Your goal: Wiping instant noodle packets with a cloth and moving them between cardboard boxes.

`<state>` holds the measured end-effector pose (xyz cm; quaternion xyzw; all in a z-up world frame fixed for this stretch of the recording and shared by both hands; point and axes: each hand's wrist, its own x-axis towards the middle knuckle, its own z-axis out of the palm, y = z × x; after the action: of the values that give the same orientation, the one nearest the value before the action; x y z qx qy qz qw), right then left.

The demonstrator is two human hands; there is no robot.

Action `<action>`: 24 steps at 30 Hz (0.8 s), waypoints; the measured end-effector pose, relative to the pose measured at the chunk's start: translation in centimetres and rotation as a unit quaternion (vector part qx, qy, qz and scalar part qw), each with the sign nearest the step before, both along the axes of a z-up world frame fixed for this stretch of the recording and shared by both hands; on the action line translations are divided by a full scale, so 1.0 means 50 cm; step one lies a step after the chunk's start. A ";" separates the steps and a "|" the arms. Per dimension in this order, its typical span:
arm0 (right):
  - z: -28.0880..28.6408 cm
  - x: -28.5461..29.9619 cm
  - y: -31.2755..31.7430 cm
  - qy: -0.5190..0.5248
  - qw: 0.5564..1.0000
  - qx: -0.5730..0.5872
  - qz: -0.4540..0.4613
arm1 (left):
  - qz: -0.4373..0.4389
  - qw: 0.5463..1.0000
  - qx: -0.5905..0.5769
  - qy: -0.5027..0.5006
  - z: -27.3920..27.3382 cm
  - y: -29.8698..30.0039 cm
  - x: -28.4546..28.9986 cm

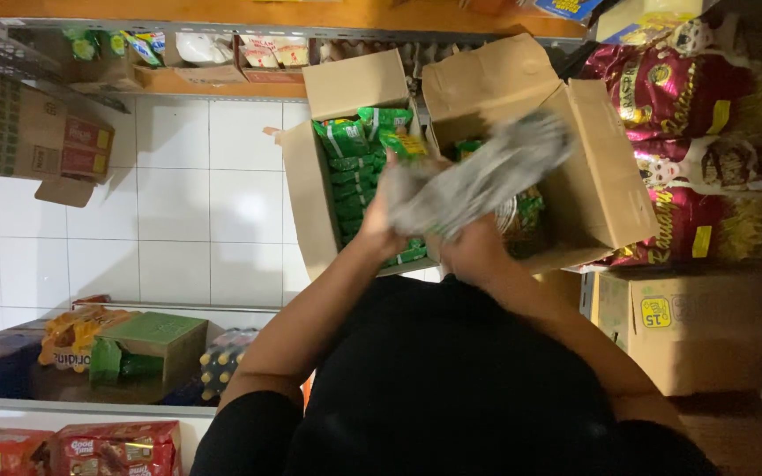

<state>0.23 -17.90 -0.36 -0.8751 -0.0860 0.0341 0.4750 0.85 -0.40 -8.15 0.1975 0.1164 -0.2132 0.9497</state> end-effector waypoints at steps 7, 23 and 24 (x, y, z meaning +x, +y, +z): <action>0.066 0.041 0.049 -0.249 0.949 -0.103 0.165 | -0.077 0.989 0.111 -0.052 -0.103 0.002 0.022; -0.250 0.049 -0.213 0.354 0.877 0.324 0.013 | -0.004 0.902 0.402 -0.159 0.017 -0.056 0.006; -0.209 0.027 -0.206 0.365 0.880 0.303 0.019 | -0.018 0.850 0.487 -0.201 0.006 -0.069 0.012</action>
<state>1.57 -28.22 -10.79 -0.6120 0.0710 0.3322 0.7141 1.46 -3.84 -7.86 0.6751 0.0080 -0.1020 0.7306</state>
